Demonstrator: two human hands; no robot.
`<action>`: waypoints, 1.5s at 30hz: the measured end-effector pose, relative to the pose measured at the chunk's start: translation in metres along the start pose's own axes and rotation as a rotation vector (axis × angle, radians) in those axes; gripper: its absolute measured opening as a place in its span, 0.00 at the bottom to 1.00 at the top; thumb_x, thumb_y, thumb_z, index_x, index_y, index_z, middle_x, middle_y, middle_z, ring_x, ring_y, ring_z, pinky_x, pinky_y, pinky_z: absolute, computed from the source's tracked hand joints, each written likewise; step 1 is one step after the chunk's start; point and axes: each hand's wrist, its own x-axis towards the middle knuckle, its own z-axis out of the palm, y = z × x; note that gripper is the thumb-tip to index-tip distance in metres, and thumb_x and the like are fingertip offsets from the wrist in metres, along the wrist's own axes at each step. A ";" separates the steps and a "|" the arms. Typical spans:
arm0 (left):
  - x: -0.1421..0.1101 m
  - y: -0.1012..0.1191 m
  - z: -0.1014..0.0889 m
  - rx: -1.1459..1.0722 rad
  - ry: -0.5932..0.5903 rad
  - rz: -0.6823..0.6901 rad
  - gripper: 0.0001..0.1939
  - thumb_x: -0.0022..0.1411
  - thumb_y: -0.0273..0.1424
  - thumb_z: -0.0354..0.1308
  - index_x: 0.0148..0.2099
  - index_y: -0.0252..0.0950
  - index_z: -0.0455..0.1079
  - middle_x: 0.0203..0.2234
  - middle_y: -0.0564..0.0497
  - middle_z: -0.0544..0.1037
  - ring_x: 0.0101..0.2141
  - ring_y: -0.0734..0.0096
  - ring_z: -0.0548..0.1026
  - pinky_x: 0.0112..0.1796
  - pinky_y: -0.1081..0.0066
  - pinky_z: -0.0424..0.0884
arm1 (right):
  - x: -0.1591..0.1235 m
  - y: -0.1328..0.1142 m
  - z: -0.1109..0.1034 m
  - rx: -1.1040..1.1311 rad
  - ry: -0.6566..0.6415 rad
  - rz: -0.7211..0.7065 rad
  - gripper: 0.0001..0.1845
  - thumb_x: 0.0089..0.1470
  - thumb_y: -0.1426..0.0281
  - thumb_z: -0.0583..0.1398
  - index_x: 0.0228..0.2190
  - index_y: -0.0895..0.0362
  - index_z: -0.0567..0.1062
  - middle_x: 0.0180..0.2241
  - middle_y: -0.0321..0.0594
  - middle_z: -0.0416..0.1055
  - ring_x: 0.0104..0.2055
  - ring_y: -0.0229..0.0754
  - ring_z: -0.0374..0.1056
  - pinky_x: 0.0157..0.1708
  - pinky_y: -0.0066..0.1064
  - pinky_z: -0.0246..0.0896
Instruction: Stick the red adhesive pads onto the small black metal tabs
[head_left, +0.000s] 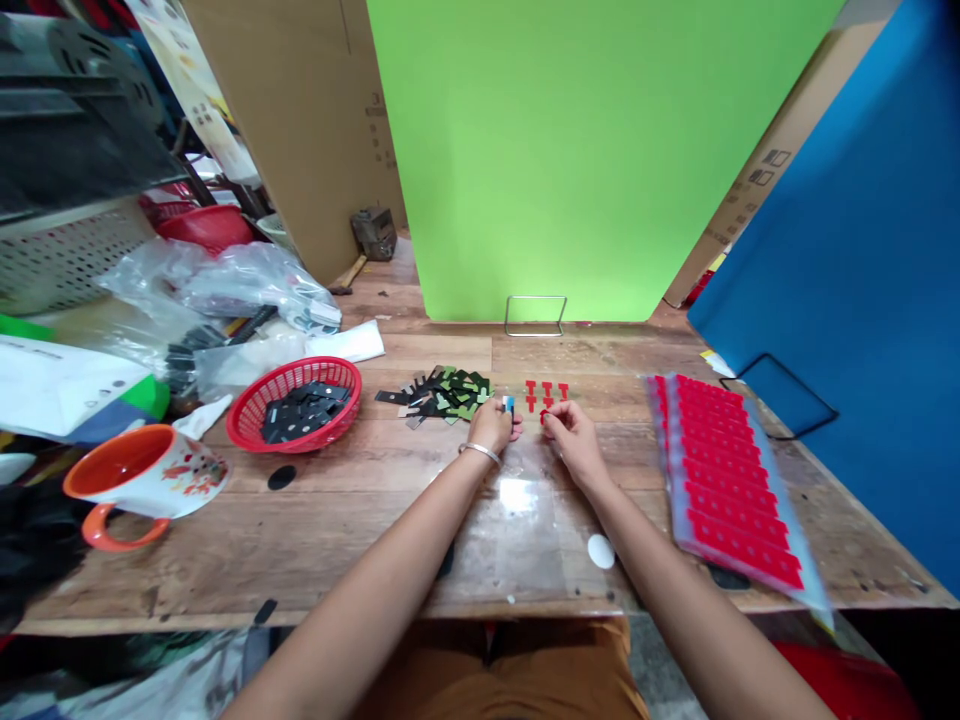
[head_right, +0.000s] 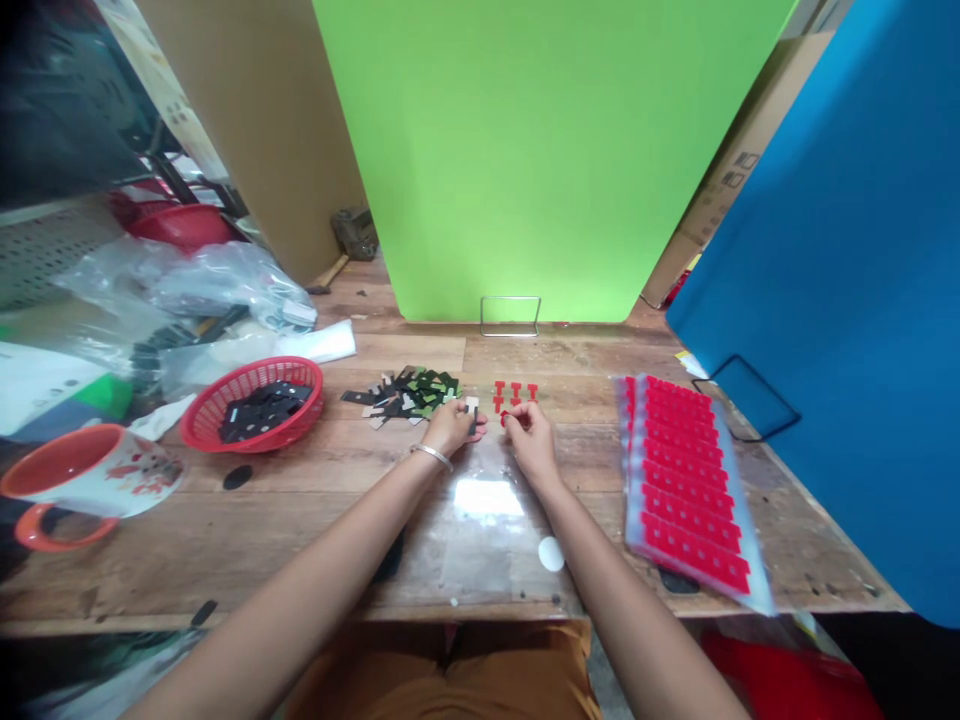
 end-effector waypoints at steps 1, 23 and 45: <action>-0.002 0.001 0.000 -0.010 -0.002 0.004 0.06 0.53 0.20 0.56 0.33 0.33 0.64 0.18 0.53 0.74 0.17 0.75 0.71 0.23 0.75 0.68 | -0.004 -0.002 -0.001 0.030 0.014 0.015 0.09 0.48 0.63 0.55 0.28 0.57 0.65 0.23 0.33 0.64 0.23 0.35 0.60 0.25 0.26 0.58; -0.124 -0.041 -0.040 -0.295 -0.327 -0.168 0.13 0.49 0.16 0.56 0.40 0.29 0.66 0.32 0.45 0.78 0.29 0.69 0.77 0.33 0.71 0.75 | -0.109 -0.027 0.013 0.285 -0.055 0.231 0.08 0.47 0.69 0.61 0.29 0.55 0.66 0.26 0.33 0.67 0.23 0.34 0.64 0.22 0.25 0.62; -0.123 -0.042 -0.043 -0.267 -0.380 -0.184 0.16 0.48 0.19 0.57 0.42 0.28 0.70 0.34 0.43 0.79 0.30 0.69 0.77 0.34 0.72 0.74 | -0.109 -0.025 0.012 0.266 -0.093 0.220 0.07 0.49 0.71 0.60 0.30 0.55 0.65 0.25 0.31 0.66 0.22 0.33 0.64 0.22 0.24 0.61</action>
